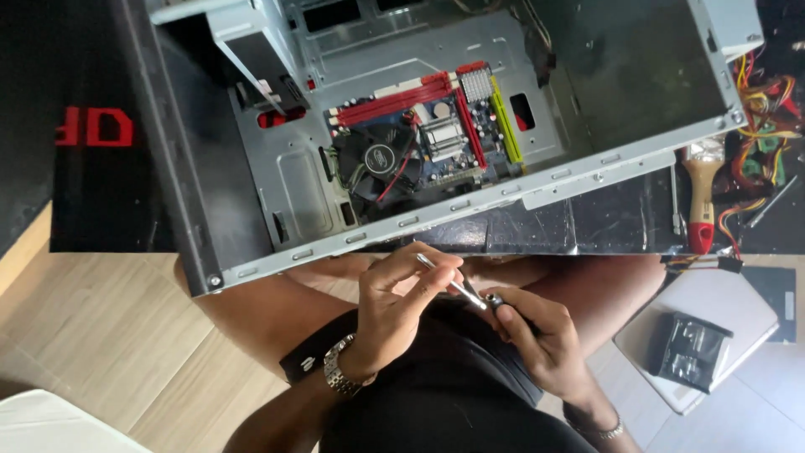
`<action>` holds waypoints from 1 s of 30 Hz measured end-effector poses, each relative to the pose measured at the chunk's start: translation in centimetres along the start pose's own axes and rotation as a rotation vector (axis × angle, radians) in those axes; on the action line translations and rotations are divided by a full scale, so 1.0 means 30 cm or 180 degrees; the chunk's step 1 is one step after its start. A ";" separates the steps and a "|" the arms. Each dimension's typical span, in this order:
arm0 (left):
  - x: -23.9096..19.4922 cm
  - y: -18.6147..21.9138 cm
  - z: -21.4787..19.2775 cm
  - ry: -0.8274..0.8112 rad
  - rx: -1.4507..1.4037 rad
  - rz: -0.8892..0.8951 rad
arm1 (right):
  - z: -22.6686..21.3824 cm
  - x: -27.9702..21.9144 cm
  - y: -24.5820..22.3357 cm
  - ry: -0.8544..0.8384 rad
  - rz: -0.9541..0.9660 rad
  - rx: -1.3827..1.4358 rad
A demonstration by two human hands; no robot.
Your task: The person places a motherboard into an open computer case, aligns it with the mounting points, and secures it using a screwdriver. They then install a power supply unit into the case and continue to fasten components with screws.
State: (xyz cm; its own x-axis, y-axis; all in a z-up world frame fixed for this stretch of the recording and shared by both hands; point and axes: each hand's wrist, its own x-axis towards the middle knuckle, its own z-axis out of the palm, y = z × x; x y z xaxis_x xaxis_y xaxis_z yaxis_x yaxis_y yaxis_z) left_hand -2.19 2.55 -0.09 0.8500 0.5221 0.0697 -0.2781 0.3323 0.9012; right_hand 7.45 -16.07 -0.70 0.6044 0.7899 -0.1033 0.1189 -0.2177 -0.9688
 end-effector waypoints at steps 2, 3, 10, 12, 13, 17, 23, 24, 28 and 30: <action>-0.001 -0.004 0.006 -0.0017 0.0148 0.0095 | 0.012 0.010 -0.001 0.0209 -0.0480 -0.0391; 0.002 -0.002 0.009 -0.0030 0.0142 0.0073 | 0.014 0.006 0.012 0.0225 -0.0459 -0.0390; 0.012 -0.011 0.022 -0.0135 0.0522 0.0174 | 0.018 0.005 0.061 0.0351 -0.1107 -0.0628; 0.009 -0.014 0.024 -0.0169 0.0542 0.0191 | 0.018 0.007 0.065 0.0342 -0.1235 -0.0668; 0.010 -0.014 0.025 -0.0198 0.0589 0.0207 | 0.016 0.007 0.068 0.0386 -0.1220 -0.0646; 0.012 -0.018 0.029 -0.0230 0.0698 0.0288 | 0.009 0.017 0.059 0.0349 -0.1208 -0.0637; 0.026 0.016 0.069 -0.0476 0.1219 0.0244 | 0.002 0.021 0.038 0.0335 -0.1137 -0.0612; 0.022 0.013 0.070 -0.0588 0.1195 0.0223 | -0.005 0.022 0.031 0.0445 -0.1103 -0.0632; 0.031 0.006 0.084 -0.0574 0.1425 0.0294 | -0.051 0.034 0.012 -0.0006 -0.0943 -0.0341; 0.021 0.020 0.086 -0.0591 0.1613 0.0464 | -0.072 0.032 0.014 -0.0139 -0.0896 -0.0268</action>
State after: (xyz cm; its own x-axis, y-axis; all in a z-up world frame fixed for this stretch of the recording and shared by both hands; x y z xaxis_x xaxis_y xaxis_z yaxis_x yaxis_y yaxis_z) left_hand -0.67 1.06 1.60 0.8961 0.3721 0.2419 -0.1878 -0.1760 0.9663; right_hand 9.78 -16.64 -0.72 0.5042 0.8495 0.1553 0.3430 -0.0319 -0.9388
